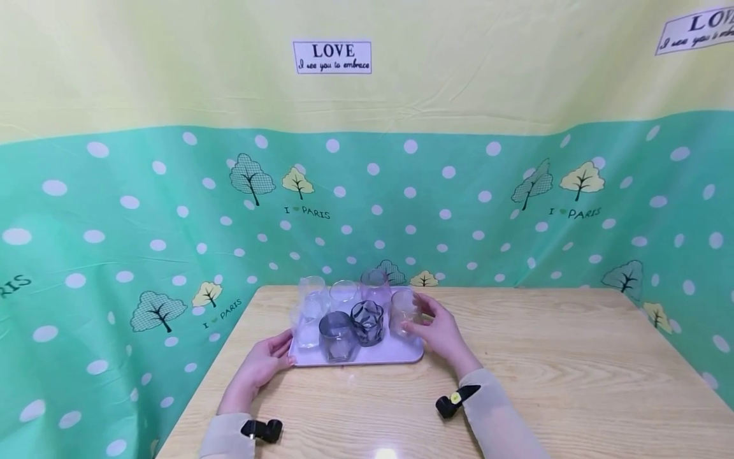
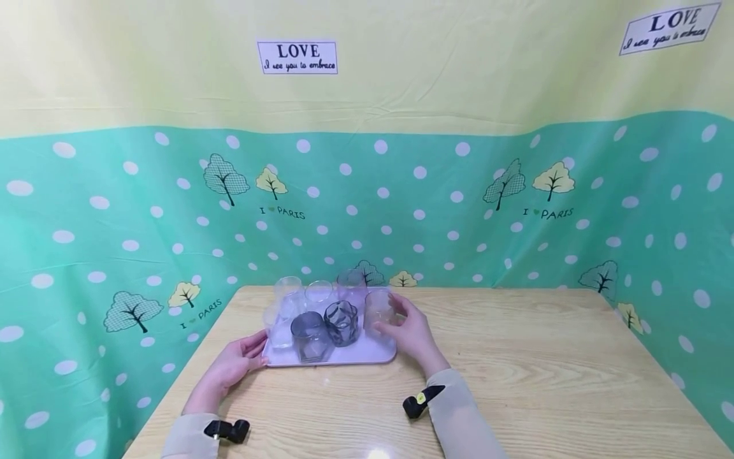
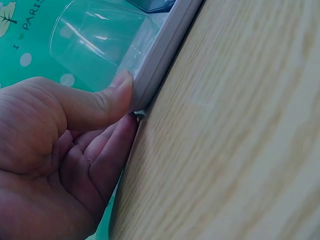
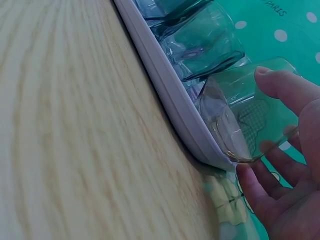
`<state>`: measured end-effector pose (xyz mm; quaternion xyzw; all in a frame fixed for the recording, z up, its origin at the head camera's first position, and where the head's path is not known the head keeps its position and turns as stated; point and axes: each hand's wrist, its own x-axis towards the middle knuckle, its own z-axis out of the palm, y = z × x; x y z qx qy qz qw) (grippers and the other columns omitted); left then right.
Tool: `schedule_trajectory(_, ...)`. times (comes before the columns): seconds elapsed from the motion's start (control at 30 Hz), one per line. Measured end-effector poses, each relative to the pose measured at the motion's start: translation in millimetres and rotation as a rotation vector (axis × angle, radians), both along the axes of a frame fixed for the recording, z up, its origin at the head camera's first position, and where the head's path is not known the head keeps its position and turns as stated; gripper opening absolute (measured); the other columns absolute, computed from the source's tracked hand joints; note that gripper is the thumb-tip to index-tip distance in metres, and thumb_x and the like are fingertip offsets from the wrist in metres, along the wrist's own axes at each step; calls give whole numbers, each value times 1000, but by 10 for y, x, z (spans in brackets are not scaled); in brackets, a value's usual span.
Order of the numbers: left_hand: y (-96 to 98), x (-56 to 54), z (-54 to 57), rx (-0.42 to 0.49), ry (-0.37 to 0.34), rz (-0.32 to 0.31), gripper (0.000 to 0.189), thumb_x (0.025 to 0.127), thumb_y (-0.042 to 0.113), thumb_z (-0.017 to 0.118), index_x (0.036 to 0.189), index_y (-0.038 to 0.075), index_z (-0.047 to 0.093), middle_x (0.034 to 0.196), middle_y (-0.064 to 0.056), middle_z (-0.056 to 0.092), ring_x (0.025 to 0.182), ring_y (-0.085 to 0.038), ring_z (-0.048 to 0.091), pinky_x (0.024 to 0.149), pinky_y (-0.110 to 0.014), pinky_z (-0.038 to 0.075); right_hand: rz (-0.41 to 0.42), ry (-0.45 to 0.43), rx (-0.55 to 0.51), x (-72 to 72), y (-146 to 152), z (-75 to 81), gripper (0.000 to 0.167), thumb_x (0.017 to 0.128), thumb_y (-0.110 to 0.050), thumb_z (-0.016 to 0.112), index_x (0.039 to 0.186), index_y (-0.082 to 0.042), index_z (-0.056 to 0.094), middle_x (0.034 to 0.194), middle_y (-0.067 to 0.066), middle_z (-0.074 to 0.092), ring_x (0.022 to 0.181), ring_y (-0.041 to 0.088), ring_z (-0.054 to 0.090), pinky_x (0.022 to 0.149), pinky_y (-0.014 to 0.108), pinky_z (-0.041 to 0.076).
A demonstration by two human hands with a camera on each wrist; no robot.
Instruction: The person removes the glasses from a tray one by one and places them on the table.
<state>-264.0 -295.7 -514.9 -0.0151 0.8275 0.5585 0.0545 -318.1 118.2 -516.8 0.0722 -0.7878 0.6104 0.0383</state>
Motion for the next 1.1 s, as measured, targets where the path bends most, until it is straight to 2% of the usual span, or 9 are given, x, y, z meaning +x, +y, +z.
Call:
schedule_trajectory(0.27,4,-26,18,12,0,0,78,89,-9,76,158,-11,38,160,-26,43,147,-41,46,116,-41,42,-19,0,-8,-30,75,42,88,85,-23,92,160,-14,48,155,17,55,142,37,53,116,48,50)
schedule_trajectory(0.43,-8,-21,38,-6,1,-2,78,90,-8,77,158,-9,40,160,-25,44,147,-40,46,116,-42,41,-36,14,-66,-47,144,48,86,88,-23,90,161,-11,46,156,18,54,143,37,52,117,48,49)
schedule_trajectory(0.8,-13,-22,36,-19,-10,16,78,90,-7,78,159,-7,41,160,-22,46,147,-38,47,117,-42,39,-144,48,-89,-125,366,19,78,91,-18,86,158,-7,48,154,18,56,142,36,52,118,51,47)
schedule_trajectory(1.1,-10,-10,34,-29,-14,21,77,89,-5,79,158,-6,43,157,-21,49,146,-37,48,119,-44,37,-237,-5,-95,-125,527,-5,88,91,-27,87,164,-11,40,160,12,51,148,33,46,123,47,41)
